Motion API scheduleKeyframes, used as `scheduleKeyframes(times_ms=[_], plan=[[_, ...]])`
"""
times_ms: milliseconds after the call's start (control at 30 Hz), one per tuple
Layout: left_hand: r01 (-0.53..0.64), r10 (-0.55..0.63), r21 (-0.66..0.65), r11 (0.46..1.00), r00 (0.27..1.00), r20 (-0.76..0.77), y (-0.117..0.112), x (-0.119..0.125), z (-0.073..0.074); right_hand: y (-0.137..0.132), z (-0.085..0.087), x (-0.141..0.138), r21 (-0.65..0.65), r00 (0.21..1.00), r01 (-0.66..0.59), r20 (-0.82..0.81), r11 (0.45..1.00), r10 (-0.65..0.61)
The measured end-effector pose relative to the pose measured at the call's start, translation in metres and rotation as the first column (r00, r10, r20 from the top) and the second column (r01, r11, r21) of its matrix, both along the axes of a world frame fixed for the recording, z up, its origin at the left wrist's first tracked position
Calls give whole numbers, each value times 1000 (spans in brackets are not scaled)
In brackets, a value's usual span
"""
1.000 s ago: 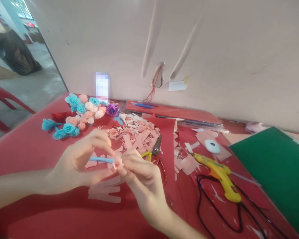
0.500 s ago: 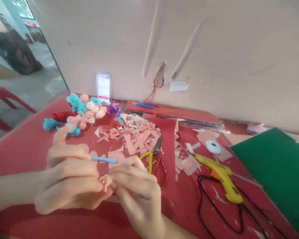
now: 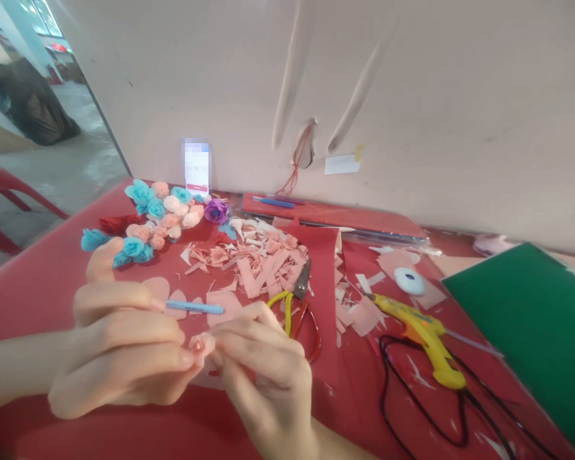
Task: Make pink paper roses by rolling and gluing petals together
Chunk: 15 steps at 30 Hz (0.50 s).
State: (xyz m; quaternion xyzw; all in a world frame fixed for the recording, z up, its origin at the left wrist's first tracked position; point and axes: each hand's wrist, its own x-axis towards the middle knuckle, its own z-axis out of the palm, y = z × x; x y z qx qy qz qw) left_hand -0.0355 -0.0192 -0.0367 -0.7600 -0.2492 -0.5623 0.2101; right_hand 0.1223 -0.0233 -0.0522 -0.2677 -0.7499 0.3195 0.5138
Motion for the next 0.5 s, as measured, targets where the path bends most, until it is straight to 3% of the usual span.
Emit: scheduleKeyframes(times_ms=[133, 500], plan=[[28, -31, -34, 999, 995, -94, 1, -6, 2, 0, 2, -1, 30, 1000, 17, -15, 999, -16], [39, -44, -52, 998, 995, -91, 2, -6, 0, -3, 7, -4, 107, 993, 113, 6, 988, -114]])
